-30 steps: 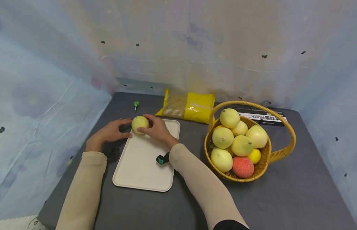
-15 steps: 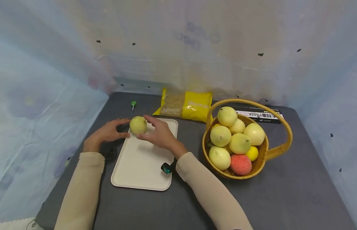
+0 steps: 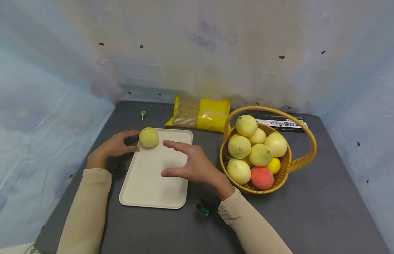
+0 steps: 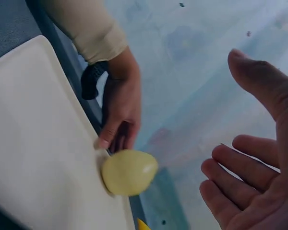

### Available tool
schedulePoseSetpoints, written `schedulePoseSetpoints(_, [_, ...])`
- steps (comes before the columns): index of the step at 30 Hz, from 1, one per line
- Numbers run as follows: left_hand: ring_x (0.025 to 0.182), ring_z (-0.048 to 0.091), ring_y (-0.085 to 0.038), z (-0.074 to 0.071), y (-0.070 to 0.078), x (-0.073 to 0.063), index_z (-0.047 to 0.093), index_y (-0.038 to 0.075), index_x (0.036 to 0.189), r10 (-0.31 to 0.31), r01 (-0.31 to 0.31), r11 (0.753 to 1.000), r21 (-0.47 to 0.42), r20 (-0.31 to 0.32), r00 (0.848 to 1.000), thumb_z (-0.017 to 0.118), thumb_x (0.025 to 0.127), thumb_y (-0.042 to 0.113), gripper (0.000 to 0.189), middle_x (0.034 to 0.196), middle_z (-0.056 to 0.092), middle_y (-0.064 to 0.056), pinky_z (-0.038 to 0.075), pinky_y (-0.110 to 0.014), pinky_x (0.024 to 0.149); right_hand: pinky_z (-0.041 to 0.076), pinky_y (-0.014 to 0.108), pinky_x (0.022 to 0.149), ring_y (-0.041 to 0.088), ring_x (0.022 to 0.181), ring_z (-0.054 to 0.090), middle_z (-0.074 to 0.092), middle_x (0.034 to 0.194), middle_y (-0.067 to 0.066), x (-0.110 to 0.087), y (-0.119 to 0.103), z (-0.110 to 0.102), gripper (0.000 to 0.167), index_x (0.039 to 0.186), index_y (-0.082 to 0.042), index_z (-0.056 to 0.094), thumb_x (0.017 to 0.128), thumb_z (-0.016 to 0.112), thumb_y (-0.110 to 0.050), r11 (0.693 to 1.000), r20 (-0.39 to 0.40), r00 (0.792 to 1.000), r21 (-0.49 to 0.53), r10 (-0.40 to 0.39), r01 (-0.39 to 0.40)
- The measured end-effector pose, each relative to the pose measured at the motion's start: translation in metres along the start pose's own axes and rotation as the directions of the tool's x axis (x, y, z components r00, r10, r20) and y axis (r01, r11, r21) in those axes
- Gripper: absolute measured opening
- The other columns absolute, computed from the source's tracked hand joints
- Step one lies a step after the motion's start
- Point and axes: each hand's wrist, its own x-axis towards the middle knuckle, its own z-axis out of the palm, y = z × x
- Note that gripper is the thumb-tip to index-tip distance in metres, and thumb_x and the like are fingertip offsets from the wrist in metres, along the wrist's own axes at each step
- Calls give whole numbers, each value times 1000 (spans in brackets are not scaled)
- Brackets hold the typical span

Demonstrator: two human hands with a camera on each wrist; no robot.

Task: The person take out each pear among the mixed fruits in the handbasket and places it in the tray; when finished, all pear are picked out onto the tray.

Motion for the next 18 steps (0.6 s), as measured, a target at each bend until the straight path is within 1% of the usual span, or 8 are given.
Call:
schedulePoseSetpoints(2, [166,11,-58,0,-1,-1,43,15,170,0,0,1000,-2,-1,1000,79,103,33,79,176,33,-25,19,-85,124,51,44,122,16,145,63,64,158,-6,-9,-4,-7,82,158,-22,61,85,98,-30,1000,-5,1000,20,3,-3])
schedulePoseSetpoints(5, [166,10,-58,0,-1,-2,42,16,171,-1,1,1000,-2,6,1000,78,103,35,79,177,32,-25,17,-86,123,49,44,124,17,146,62,66,157,-3,-24,-7,-19,83,157,-20,63,83,99,-24,998,-31,999,59,10,-8])
schedulePoseSetpoints(7, [166,10,-58,0,-1,-1,42,16,171,-2,2,1000,-2,8,1000,78,103,35,79,178,31,-24,17,-86,124,50,42,123,18,147,62,67,156,-1,-35,-8,-28,82,157,-18,63,83,99,-20,998,-51,999,64,13,-9])
schedulePoseSetpoints(11, [166,11,-58,0,-2,-1,43,16,170,-1,1,1000,4,10,1000,78,103,37,79,178,31,-24,17,-87,123,50,29,120,14,145,62,68,155,2,-63,-7,-48,82,156,-17,64,82,99,-13,999,-92,995,27,27,-25])
schedulePoseSetpoints(14, [166,10,-57,1,-2,0,42,16,171,-10,10,1000,-3,11,1000,78,103,36,79,178,31,-23,17,-86,124,49,21,118,12,143,63,69,153,5,-84,-6,-63,80,153,-14,66,81,97,-3,999,-139,990,38,36,-31])
schedulePoseSetpoints(16, [166,10,-57,1,-2,0,42,16,171,-12,12,1000,-7,9,1000,78,103,35,79,179,30,-23,17,-85,124,51,21,116,12,141,64,70,151,11,-96,-6,-73,80,151,-9,67,78,95,5,998,-172,985,58,20,-10])
schedulePoseSetpoints(18, [167,10,-57,2,-2,-1,42,16,171,-14,14,1000,-12,7,1000,78,103,34,78,179,30,-22,17,-85,124,52,20,114,12,140,65,71,148,15,-108,-6,-84,80,149,-4,68,75,94,12,999,-206,979,50,-3,13])
